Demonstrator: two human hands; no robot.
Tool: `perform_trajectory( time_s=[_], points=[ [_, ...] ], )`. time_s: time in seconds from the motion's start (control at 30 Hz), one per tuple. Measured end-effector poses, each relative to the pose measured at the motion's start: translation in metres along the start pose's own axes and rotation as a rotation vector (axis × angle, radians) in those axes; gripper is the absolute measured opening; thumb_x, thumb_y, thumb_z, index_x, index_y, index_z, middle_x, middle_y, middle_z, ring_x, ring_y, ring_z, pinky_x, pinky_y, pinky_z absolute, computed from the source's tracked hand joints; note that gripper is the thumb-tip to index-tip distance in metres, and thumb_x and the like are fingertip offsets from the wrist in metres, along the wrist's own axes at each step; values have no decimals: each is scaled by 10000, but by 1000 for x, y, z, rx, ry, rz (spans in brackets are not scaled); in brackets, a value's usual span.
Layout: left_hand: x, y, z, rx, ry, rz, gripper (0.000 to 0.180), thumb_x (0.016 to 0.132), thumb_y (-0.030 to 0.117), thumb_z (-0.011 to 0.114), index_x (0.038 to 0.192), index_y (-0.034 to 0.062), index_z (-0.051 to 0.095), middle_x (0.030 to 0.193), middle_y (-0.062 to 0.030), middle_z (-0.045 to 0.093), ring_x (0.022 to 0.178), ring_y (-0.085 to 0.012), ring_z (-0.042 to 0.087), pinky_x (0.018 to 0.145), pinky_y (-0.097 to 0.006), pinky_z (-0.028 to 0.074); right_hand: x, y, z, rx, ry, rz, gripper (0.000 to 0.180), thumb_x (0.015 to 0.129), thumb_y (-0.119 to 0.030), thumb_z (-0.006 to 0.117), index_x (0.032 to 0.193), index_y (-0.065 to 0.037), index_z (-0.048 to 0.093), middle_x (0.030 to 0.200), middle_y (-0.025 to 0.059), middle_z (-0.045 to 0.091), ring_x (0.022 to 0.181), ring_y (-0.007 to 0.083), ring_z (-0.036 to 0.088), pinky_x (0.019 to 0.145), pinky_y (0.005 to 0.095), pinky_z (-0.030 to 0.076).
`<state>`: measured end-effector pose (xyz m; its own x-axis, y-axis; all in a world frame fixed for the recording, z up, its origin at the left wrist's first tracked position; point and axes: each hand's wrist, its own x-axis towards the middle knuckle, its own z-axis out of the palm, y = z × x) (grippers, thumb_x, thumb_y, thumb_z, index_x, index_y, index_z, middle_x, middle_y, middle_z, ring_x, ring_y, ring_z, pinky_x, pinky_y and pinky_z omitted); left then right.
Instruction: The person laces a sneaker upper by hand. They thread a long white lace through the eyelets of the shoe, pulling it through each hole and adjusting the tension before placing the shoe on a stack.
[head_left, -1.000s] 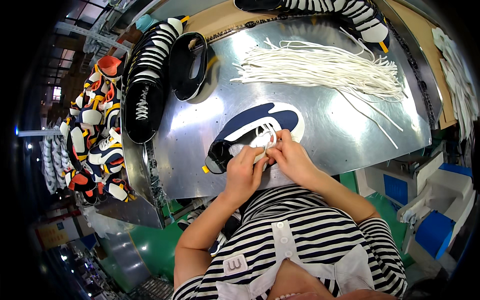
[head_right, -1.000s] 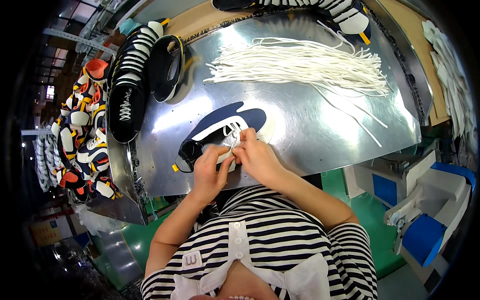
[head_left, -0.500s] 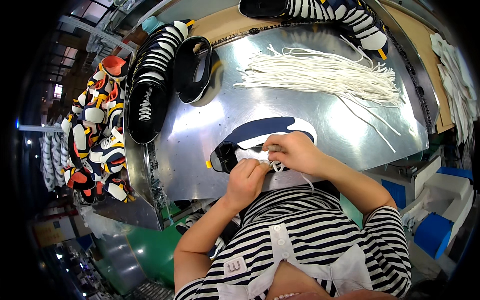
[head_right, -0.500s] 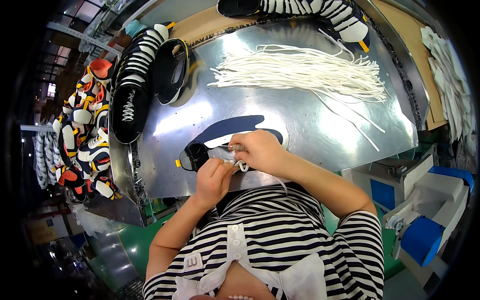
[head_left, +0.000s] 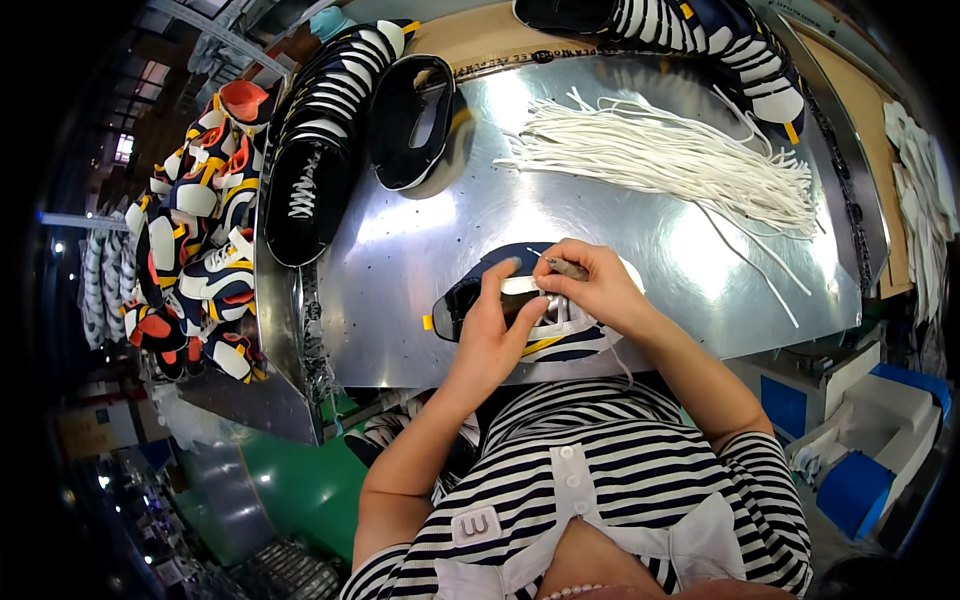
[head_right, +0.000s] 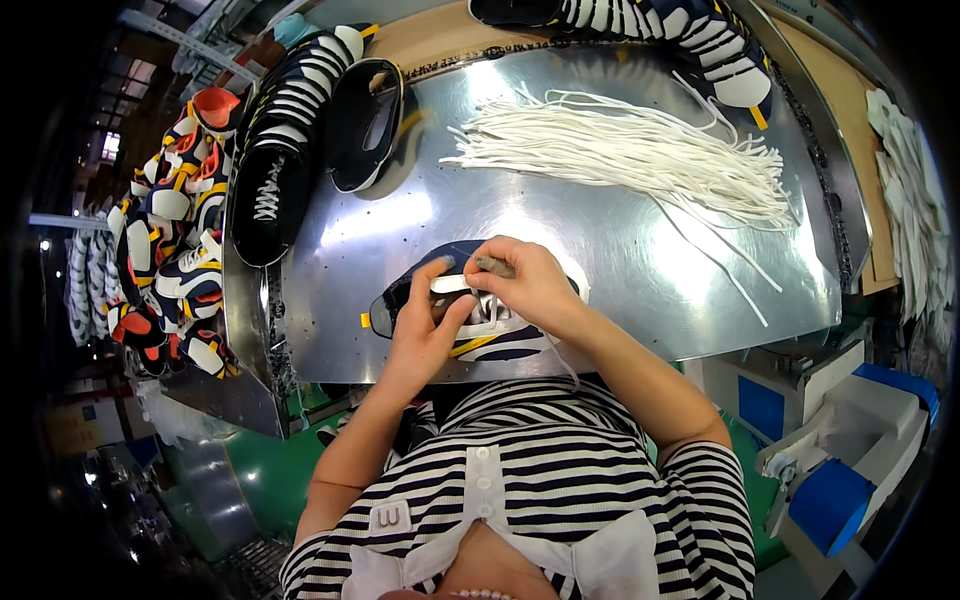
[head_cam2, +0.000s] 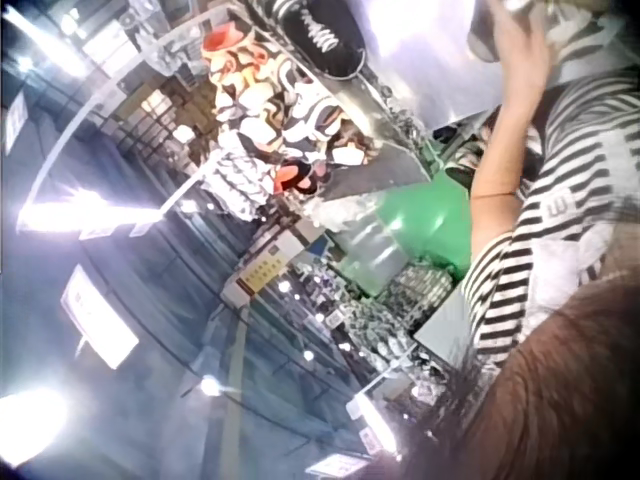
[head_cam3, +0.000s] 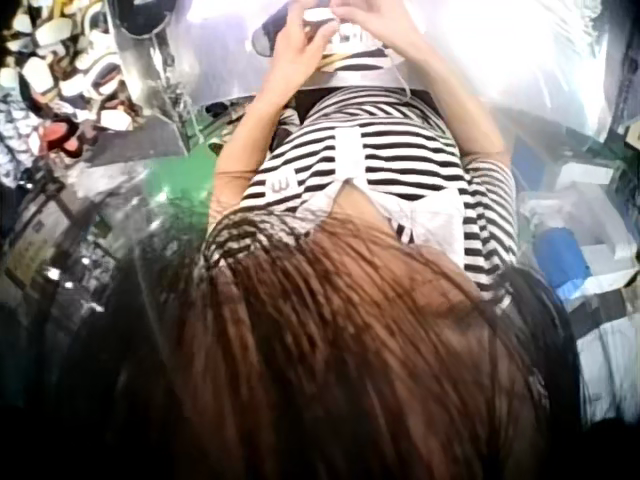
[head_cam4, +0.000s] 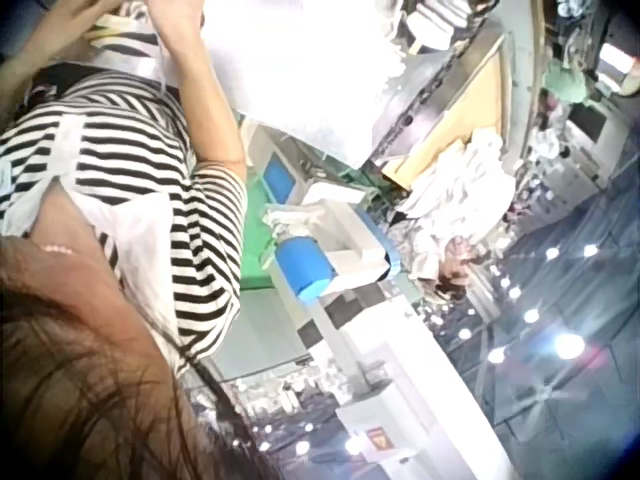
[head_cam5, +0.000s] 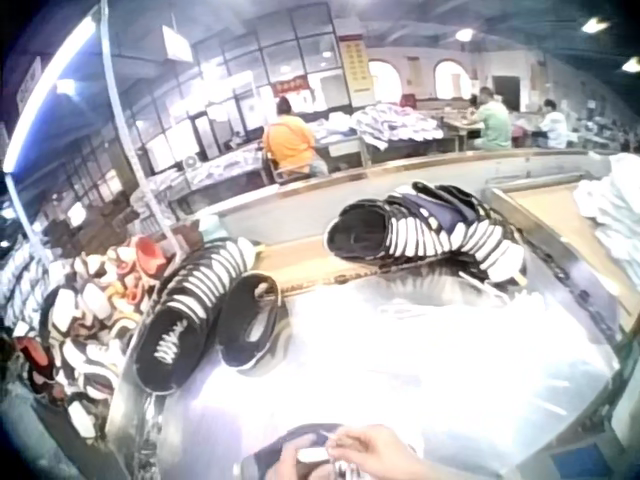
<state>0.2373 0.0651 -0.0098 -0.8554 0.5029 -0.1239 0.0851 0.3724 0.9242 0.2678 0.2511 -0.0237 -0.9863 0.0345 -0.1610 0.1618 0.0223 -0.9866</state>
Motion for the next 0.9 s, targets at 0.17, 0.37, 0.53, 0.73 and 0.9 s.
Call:
perform_trajectory(
  time_s=[0.17,0.37,0.53,0.73,0.9],
  points=[
    [0,0,16,273,258,119,389,845,203,753,1140,14,584,1011,-149,671,922,-266,634,809,-365,503,-2,2,-1,-43,14,-80,181,886,-158,680,996,-13,668,1017,84,650,854,163,637,780,291,491],
    [-4,-6,21,263,288,120,314,825,60,754,1082,-19,590,951,-92,672,852,-119,641,762,-257,513,-35,-13,-8,-227,89,-138,226,933,-152,622,1120,-37,565,920,133,677,795,248,673,700,330,511],
    [-5,-7,22,258,316,137,305,817,41,753,1069,-21,592,930,-96,673,851,-123,648,762,-257,515,-43,-14,-12,-480,22,-203,168,911,-114,648,1026,-21,568,836,139,688,723,272,676,646,333,517],
    [-6,2,21,335,285,174,302,823,59,749,1071,-19,594,982,-131,661,863,-165,662,776,-285,522,-38,-13,-9,-536,27,-191,175,907,-110,645,1030,-19,559,859,147,699,767,292,692,660,353,526],
    [-8,3,21,408,289,189,320,812,76,745,1085,-6,600,975,-150,659,883,-240,657,788,-333,515,-39,-11,-6,-621,49,-219,211,910,-139,637,1057,-35,527,848,143,698,770,314,690,652,374,524]
  ],
)
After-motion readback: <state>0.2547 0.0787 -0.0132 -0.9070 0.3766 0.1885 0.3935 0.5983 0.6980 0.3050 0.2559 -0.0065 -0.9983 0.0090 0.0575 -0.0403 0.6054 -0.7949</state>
